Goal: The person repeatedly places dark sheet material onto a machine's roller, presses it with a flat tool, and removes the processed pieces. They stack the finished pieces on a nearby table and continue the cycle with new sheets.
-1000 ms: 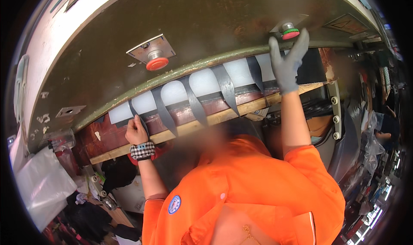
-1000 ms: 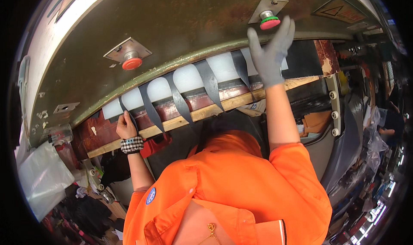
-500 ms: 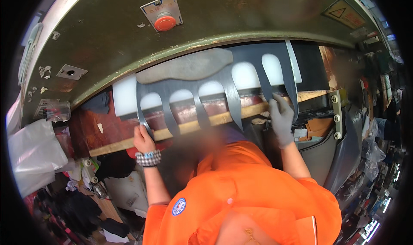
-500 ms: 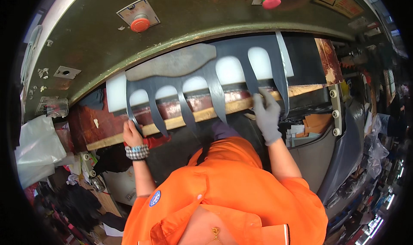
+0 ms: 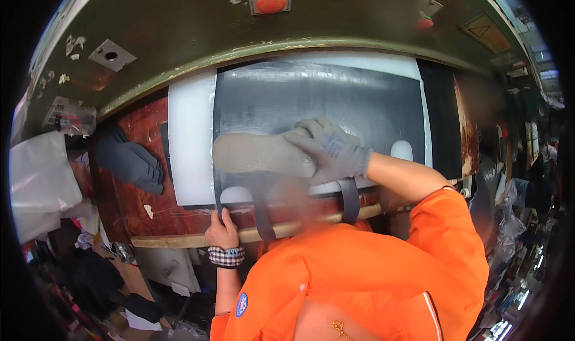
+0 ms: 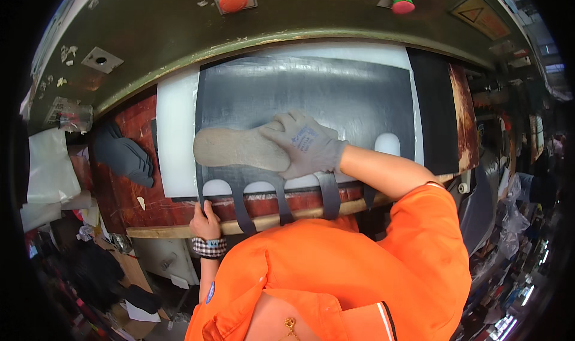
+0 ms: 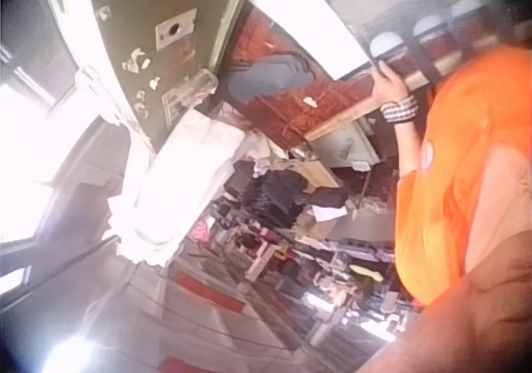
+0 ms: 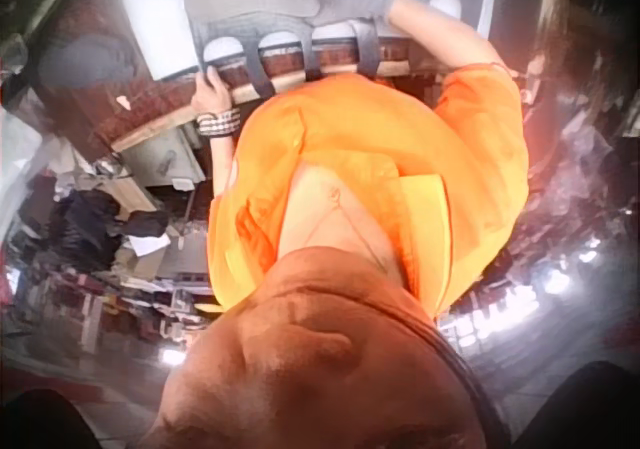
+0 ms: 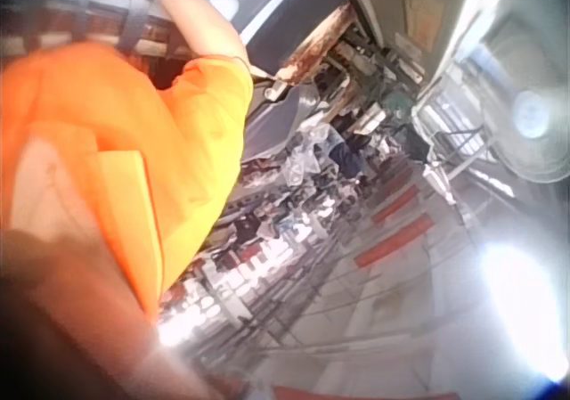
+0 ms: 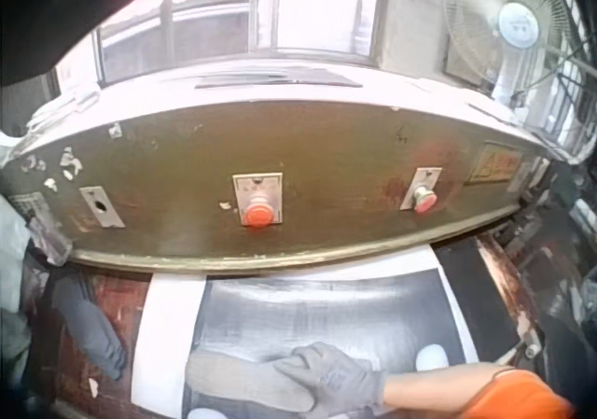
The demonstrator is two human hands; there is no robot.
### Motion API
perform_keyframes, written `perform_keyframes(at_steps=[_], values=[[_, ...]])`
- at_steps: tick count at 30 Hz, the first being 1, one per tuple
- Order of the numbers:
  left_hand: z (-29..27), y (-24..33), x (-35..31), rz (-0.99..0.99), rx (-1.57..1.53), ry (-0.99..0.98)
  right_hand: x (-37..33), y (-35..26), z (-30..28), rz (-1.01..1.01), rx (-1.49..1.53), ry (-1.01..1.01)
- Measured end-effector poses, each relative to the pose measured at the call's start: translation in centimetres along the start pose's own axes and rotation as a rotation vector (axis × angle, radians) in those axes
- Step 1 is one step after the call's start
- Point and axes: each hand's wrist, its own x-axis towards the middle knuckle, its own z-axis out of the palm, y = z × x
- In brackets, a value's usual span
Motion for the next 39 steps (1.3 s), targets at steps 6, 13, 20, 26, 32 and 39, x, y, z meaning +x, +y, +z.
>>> perform_keyframes(at_steps=[6,13,20,26,32,39], values=[[0.8,-2.7,-3.5,0.120,0.070,0.092,-0.4,2.2,-2.4,0.198,0.633,-0.098],[0.4,-1.5,-3.3,0.166,0.078,0.117,1.3,4.9,-2.2,0.106,-0.075,0.201],[0.8,0.1,0.5,0.141,0.103,0.137,-3.0,11.2,-1.0,0.286,-0.050,0.662],[1.7,1.5,6.6,0.150,0.104,0.198,-3.3,17.1,-9.9,0.609,-0.376,1.193],[1.9,4.6,14.6,0.099,0.051,0.203,2.8,20.1,-12.0,0.619,-0.385,1.306],[0.3,7.1,18.9,0.030,0.029,0.100,-0.1,21.6,-9.4,0.597,-0.336,1.173]])
